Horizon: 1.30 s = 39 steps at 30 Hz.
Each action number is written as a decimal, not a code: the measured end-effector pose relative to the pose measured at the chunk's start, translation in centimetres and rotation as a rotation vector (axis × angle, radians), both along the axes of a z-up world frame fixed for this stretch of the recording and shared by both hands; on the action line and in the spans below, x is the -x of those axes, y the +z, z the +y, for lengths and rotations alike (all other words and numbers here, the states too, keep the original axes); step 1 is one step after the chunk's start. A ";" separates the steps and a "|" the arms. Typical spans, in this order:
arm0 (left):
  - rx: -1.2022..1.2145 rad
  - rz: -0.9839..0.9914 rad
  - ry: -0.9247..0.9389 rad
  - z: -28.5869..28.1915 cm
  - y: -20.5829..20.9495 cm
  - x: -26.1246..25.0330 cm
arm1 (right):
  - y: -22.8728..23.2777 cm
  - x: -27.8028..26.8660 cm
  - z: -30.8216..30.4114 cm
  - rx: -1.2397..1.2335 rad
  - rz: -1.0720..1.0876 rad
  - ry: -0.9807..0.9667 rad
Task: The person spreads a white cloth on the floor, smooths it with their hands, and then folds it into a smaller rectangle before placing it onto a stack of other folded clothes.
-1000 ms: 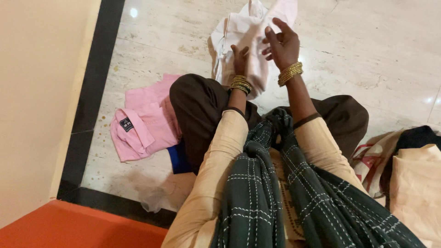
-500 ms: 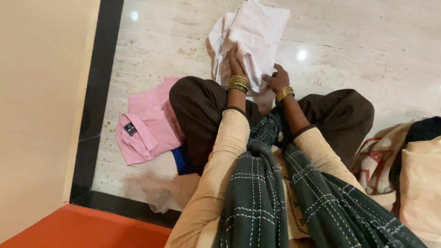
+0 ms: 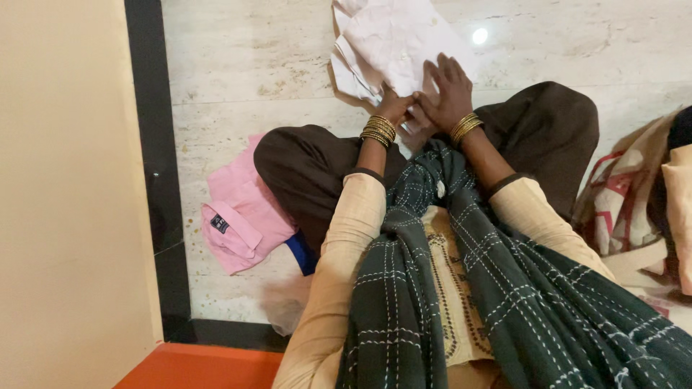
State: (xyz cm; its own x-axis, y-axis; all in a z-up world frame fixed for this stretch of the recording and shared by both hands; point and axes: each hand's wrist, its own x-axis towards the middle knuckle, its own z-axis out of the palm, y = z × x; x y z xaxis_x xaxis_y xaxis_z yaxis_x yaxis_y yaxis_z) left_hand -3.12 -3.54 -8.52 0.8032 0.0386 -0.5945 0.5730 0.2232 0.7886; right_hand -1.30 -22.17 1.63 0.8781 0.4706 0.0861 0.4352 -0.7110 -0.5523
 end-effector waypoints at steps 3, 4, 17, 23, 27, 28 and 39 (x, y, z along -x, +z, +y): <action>0.141 0.047 0.100 1.0 0.7 0.7 | 0.1 2.1 1.0 0.128 0.054 0.153; 0.126 0.114 0.199 1.9 0.9 0.4 | 0.3 2.3 0.9 0.184 0.068 0.193; -0.038 0.066 -0.139 1.6 5.1 1.8 | -0.1 -3.5 -2.6 0.563 -0.006 -0.054; -1.651 -0.528 0.521 3.6 10.6 0.4 | 0.4 -1.0 -3.7 -0.057 -0.077 -0.145; -1.228 0.024 0.170 5.2 7.5 -1.2 | 0.4 -0.6 -3.4 -0.083 0.012 0.113; -1.157 0.122 0.147 5.0 6.4 -1.0 | -0.1 -0.9 -3.8 -0.032 0.042 0.113; -1.625 -0.178 0.164 2.4 9.0 1.0 | 0.1 -5.5 -4.0 -0.058 -0.171 -0.452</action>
